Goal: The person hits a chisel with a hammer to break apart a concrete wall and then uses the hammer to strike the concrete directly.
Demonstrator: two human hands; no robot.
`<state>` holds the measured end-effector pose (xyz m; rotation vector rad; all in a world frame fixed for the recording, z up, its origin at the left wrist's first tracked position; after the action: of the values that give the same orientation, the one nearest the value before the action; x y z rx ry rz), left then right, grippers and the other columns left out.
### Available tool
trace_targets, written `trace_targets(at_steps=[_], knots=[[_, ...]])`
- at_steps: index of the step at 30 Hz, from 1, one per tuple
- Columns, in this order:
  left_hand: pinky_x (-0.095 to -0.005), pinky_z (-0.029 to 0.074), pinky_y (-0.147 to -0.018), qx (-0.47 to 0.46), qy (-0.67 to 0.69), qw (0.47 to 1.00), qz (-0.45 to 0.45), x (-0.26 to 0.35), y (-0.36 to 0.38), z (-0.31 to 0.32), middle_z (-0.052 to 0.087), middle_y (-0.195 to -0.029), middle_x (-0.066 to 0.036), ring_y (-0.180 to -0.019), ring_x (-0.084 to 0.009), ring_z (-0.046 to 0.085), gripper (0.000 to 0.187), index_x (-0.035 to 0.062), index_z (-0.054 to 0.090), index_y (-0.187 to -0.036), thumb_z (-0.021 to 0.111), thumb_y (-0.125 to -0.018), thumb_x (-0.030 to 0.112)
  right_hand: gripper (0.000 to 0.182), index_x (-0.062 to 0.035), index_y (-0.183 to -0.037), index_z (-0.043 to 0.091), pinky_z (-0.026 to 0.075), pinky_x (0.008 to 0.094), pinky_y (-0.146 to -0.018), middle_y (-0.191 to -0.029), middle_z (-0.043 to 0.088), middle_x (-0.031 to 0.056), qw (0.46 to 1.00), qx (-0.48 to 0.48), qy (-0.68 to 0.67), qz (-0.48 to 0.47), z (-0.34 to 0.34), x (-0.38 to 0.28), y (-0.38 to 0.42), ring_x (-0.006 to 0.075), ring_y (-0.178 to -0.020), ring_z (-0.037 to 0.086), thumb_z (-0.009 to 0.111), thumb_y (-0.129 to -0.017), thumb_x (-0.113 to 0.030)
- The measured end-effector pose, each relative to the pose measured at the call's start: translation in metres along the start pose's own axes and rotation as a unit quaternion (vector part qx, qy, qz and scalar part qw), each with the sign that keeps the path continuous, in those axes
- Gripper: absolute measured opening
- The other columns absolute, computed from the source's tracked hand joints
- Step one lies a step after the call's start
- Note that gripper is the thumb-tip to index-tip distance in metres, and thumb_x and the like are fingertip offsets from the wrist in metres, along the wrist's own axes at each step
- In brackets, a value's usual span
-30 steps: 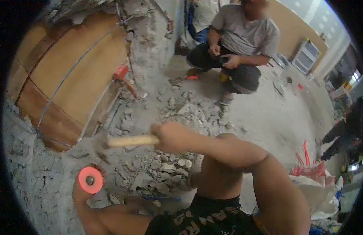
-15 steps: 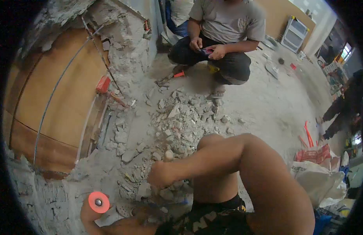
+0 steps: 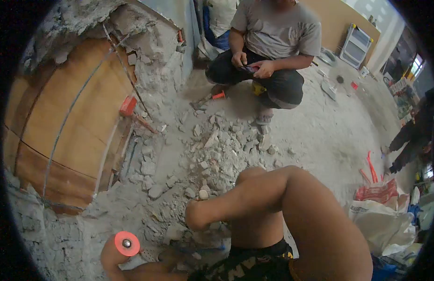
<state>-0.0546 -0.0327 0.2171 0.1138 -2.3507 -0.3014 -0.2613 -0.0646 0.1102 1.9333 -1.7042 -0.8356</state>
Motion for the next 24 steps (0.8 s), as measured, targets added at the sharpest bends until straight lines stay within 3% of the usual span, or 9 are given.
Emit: trace_targets(at_steps=[4, 6, 9, 10, 12, 18, 22, 24], knots=[[-0.0349, 0.051, -0.073, -0.009, -0.006, 1.000, -0.002, 0.006, -0.004, 0.005, 0.066, -0.095, -0.011, -0.086, -0.0242, 0.064, 0.038, 0.0065, 0.062, -0.105, 0.073, -0.071, 0.017, 0.030, -0.0110, -0.101, 0.072, 0.051, 0.0535, -0.071, -0.105, 0.068, 0.0101, 0.997, 0.016, -0.039, 0.058, -0.006, 0.014, 0.009, 0.0302, -0.094, 0.065, 0.069, -0.076, -0.026], [-0.0350, 0.051, -0.073, -0.014, -0.010, 1.000, -0.003, 0.007, -0.006, 0.007, 0.066, -0.095, -0.011, -0.086, -0.0246, 0.064, 0.037, 0.0066, 0.062, -0.105, 0.073, -0.070, 0.017, 0.031, -0.0119, -0.101, 0.072, 0.051, 0.0521, -0.072, -0.102, 0.068, 0.0091, 0.994, 0.087, 0.008, 0.071, -0.008, 0.024, 0.004, 0.0292, -0.093, 0.065, 0.067, -0.076, -0.031], [-0.0352, 0.051, -0.073, -0.023, -0.015, 1.000, -0.006, 0.009, -0.006, 0.011, 0.066, -0.095, -0.011, -0.086, -0.0251, 0.064, 0.037, 0.0067, 0.062, -0.104, 0.073, -0.070, 0.017, 0.032, -0.0121, -0.100, 0.072, 0.050, 0.0535, -0.073, -0.100, 0.069, 0.0080, 0.991, 0.118, -0.050, 0.029, -0.003, 0.034, -0.002, 0.0287, -0.092, 0.065, 0.064, -0.076, -0.033], [-0.0353, 0.051, -0.073, -0.027, -0.016, 0.999, -0.006, 0.009, -0.006, 0.013, 0.066, -0.095, -0.011, -0.086, -0.0252, 0.064, 0.037, 0.0068, 0.062, -0.104, 0.073, -0.070, 0.018, 0.032, -0.0121, -0.100, 0.072, 0.050, 0.0535, -0.073, -0.100, 0.069, 0.0080, 0.991, 0.119, -0.053, 0.030, -0.012, 0.033, 0.007, 0.0287, -0.092, 0.065, 0.064, -0.076, -0.033], [-0.0355, 0.051, -0.073, -0.032, -0.020, 0.999, -0.005, 0.010, -0.006, 0.014, 0.067, -0.095, -0.012, -0.086, -0.0255, 0.064, 0.037, 0.0069, 0.062, -0.104, 0.074, -0.070, 0.018, 0.031, -0.0125, -0.098, 0.073, 0.050, 0.0511, -0.073, -0.099, 0.069, 0.0066, 0.995, 0.025, -0.056, 0.074, -0.010, 0.035, 0.021, 0.0275, -0.091, 0.065, 0.065, -0.075, -0.032], [-0.0359, 0.051, -0.073, -0.040, -0.029, 0.999, -0.001, 0.013, -0.007, 0.017, 0.067, -0.095, -0.012, -0.087, -0.0265, 0.064, 0.037, 0.0073, 0.063, -0.103, 0.074, -0.070, 0.019, 0.025, -0.0143, -0.090, 0.074, 0.052, 0.0461, -0.070, -0.097, 0.070, 0.0076, 0.989, 0.123, -0.075, 0.018, -0.005, 0.019, 0.020, 0.0275, -0.088, 0.065, 0.066, -0.071, -0.029], [-0.0362, 0.051, -0.073, -0.042, -0.035, 0.998, 0.004, 0.017, -0.008, 0.016, 0.067, -0.095, -0.012, -0.087, -0.0272, 0.064, 0.037, 0.0075, 0.063, -0.103, 0.074, -0.070, 0.020, 0.025, -0.0139, -0.089, 0.074, 0.052, 0.0473, -0.069, -0.096, 0.070, 0.0085, 0.989, 0.126, -0.076, -0.022, 0.005, 0.009, 0.018, 0.0275, -0.090, 0.065, 0.066, -0.072, -0.029], [-0.0363, 0.051, -0.073, -0.044, -0.037, 0.998, 0.005, 0.017, -0.010, 0.018, 0.067, -0.095, -0.012, -0.087, -0.0275, 0.064, 0.037, 0.0076, 0.064, -0.103, 0.074, -0.070, 0.020, 0.027, -0.0139, -0.093, 0.074, 0.052, 0.0506, -0.071, -0.100, 0.069, 0.0094, 0.996, 0.078, -0.042, -0.012, 0.017, 0.005, 0.006, 0.0293, -0.093, 0.065, 0.066, -0.073, -0.029]])
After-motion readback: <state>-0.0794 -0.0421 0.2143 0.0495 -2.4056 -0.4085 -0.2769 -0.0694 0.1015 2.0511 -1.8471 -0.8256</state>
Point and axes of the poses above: each hand's wrist, its own y-axis away from the middle knuckle, its own z-axis out of the palm, x = y × z, the point moved 10 cm from there along -y, towards the middle knuckle
